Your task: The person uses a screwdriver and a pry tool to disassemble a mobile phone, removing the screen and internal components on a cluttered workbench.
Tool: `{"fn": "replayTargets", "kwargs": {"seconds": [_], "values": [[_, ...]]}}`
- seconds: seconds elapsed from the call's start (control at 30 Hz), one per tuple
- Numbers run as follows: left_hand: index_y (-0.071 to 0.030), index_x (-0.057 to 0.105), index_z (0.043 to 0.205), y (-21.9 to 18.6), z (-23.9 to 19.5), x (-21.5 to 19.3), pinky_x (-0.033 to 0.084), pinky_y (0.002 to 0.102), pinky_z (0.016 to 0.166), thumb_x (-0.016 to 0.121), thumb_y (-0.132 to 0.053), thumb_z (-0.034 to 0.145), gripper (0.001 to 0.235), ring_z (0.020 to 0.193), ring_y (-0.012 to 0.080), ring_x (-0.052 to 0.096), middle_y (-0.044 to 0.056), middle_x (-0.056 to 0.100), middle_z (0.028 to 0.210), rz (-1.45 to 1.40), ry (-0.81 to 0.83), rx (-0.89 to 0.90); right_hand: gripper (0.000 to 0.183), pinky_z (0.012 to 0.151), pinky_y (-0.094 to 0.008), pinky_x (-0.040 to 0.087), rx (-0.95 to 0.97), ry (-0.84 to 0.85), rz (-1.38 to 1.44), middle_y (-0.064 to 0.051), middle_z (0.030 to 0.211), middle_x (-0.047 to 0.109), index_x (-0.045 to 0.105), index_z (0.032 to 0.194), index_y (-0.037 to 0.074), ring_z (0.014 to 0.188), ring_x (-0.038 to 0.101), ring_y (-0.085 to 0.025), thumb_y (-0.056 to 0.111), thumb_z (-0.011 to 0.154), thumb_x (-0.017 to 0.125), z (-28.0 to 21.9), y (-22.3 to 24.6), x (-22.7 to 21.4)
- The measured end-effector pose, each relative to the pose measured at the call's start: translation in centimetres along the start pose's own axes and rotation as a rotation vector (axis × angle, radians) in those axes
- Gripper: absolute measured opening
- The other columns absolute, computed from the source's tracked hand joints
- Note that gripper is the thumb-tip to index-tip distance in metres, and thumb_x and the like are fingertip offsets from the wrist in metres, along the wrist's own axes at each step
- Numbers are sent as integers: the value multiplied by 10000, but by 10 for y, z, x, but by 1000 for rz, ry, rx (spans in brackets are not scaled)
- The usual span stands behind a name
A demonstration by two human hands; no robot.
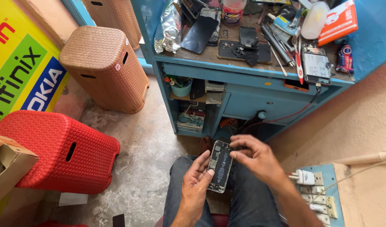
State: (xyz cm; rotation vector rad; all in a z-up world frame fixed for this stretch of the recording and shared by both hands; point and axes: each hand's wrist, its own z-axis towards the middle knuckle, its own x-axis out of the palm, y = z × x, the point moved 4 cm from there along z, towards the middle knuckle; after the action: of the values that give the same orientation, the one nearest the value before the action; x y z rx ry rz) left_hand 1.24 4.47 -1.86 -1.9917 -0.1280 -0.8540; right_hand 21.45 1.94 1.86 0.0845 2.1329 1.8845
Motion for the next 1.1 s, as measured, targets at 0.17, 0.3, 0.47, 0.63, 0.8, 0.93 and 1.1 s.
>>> {"fn": "replayTargets", "kwargs": {"seconds": [0.17,0.3,0.47,0.63,0.8,0.93,1.1], "values": [[5,463,1475,2,-11,4,578,261,915,608,30,911,583,1103,153,690,181,666,1361,11,21,-20,167,870,-288,575,-75,-67,111,-97,1245,632,731,1044,-35,1060,638,-151,35,895,757,-34,-27,13],[10,472,1453,3,-15,0,590,289,902,620,55,887,586,1095,184,702,190,676,1346,-34,9,-30,179,843,-273,562,-68,-215,-58,-70,1218,633,741,1021,-8,1070,630,-132,20,846,771,-50,-21,21],[45,513,1429,6,-25,1,557,339,1030,585,38,923,511,1231,240,697,176,701,1355,438,-71,324,222,948,-295,554,-94,-405,162,-117,1242,631,684,1119,-27,1095,650,-176,100,936,674,-59,-26,29],[66,523,1433,18,-52,42,487,457,1153,559,97,926,509,1360,358,610,210,647,1404,1239,111,1074,450,979,-398,531,416,-276,1272,-206,1186,687,608,1250,-71,1096,663,-310,257,1005,421,-43,-58,71],[73,510,1447,11,-46,42,473,447,1168,528,125,927,523,1372,364,601,212,637,1413,1155,89,977,422,1039,-405,511,459,-344,1280,-187,1203,680,599,1256,-58,1149,656,-301,227,1046,370,-45,-46,67],[63,492,1454,-3,-26,22,534,376,1083,542,121,915,545,1298,297,655,218,667,1384,605,-10,524,318,1001,-410,523,265,-167,1406,-142,1153,702,624,1214,-46,1099,657,-251,181,1062,462,-42,-47,62],[46,451,1438,-10,-7,5,616,282,833,586,81,868,587,1033,189,722,212,677,1338,38,-36,41,240,960,-326,549,135,-372,827,-112,1105,704,665,1177,-29,1018,669,-167,107,998,581,-52,-42,34]]}}
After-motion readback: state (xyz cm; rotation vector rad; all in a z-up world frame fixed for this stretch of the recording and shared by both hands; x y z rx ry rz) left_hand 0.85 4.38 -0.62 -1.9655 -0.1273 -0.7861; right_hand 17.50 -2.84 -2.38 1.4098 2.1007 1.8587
